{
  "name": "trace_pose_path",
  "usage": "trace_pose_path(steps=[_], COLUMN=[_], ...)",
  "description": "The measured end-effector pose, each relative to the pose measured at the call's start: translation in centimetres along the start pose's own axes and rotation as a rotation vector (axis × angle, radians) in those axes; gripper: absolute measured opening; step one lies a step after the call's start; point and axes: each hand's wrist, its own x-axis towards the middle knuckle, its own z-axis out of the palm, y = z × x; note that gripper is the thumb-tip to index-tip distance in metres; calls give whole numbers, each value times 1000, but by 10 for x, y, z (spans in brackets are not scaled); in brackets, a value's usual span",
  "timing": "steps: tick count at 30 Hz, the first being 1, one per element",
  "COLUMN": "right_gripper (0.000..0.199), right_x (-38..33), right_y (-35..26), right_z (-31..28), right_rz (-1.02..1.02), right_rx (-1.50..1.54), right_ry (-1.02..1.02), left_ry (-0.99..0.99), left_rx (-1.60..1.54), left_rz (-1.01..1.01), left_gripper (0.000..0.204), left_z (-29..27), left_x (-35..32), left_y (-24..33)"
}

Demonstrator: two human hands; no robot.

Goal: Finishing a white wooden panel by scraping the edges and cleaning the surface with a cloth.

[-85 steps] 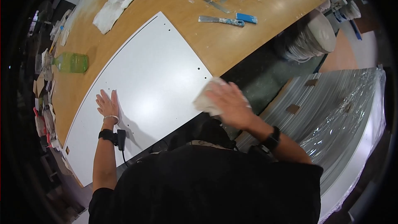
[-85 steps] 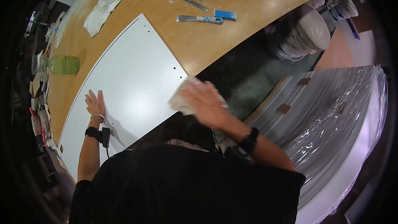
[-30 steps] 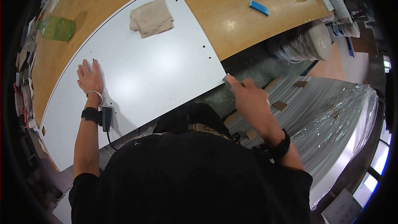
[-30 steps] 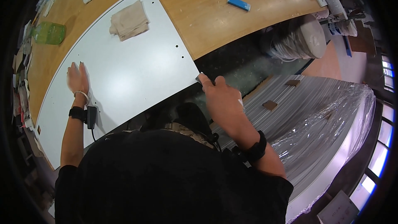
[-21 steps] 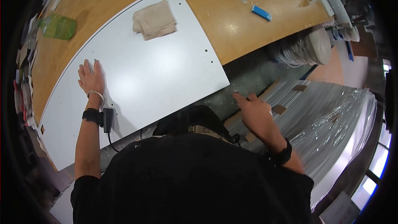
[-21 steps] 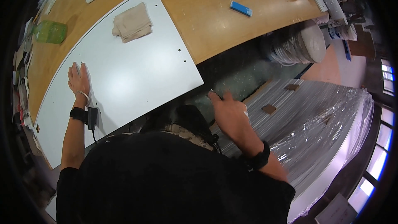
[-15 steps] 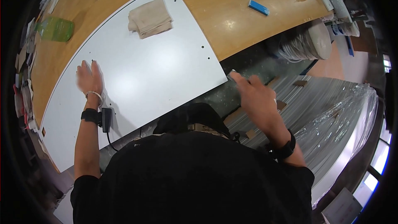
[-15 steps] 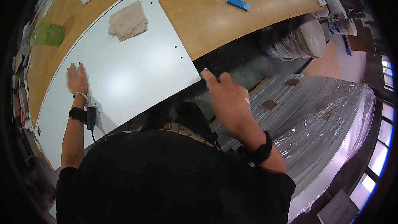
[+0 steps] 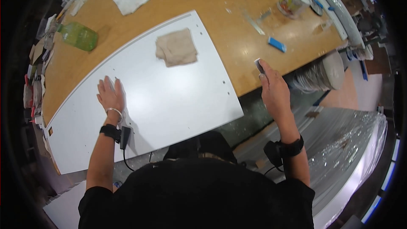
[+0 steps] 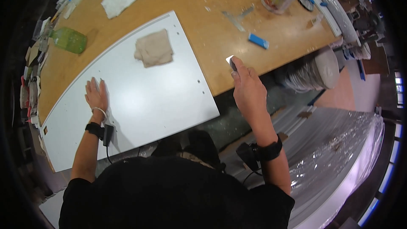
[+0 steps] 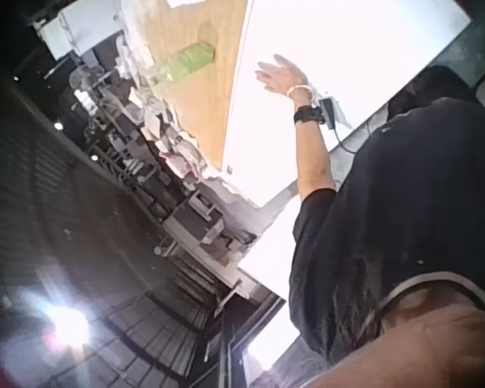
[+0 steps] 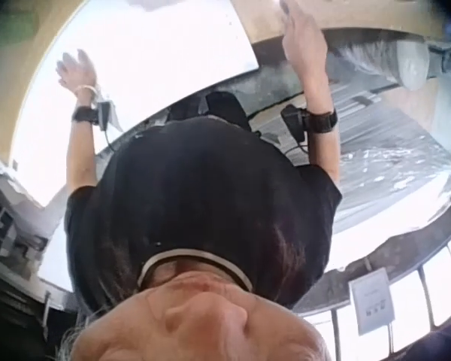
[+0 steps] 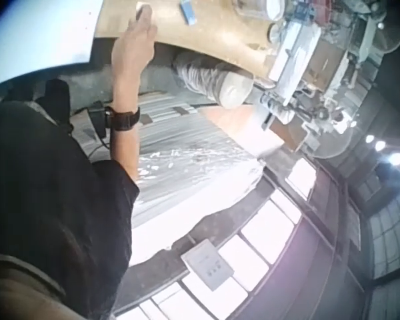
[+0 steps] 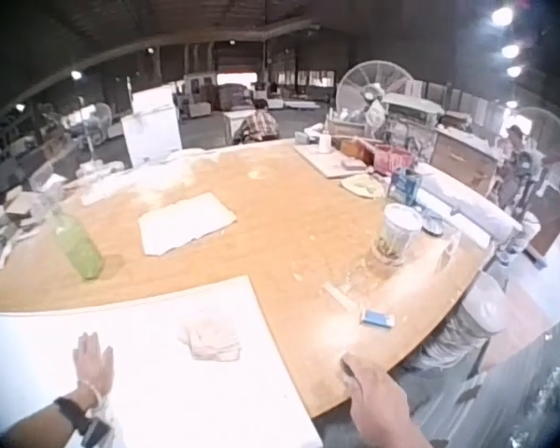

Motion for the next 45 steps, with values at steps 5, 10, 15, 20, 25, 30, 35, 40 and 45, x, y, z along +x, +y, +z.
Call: trace_pose_path(steps=[5,10,15,20,25,30,35,40,45], right_gripper=[38,73,71,49,44,44,48,44,39], right_x=[66,69,97,168,130,55,69,83,53], right_y=[-6,-85,-111,-99,-168,-206,-85,-58,-305], right_z=[33,106,178,191,216,245,196,192,296], right_rz=[109,-425,-424,-276,-300,-681,-236,54,-498], right_rx=[-165,68,-172,-368,-363,-265,-434,-957,-142], right_ry=[-127,-104,-130,20,75,64,169,73,-86], left_ry=[-12,3,-1,-99,-70,-125,-179,-20,90], left_rx=[-3,-9,-144,-233,-280,-391,-377,-191,-169], left_rz=[-25,-7,-79,-83,-54,82,136,-93,16], left_gripper=[58,58,60,61,57,56,62,59,37], left_z=[-6,4,-7,-20,-18,-17,-17,-20,-11], left_x=[-1,-9,-29,-34,-38,-30,26,86,102], left_y=[5,2,3,-1,-7,-34,-156,-302,-345])
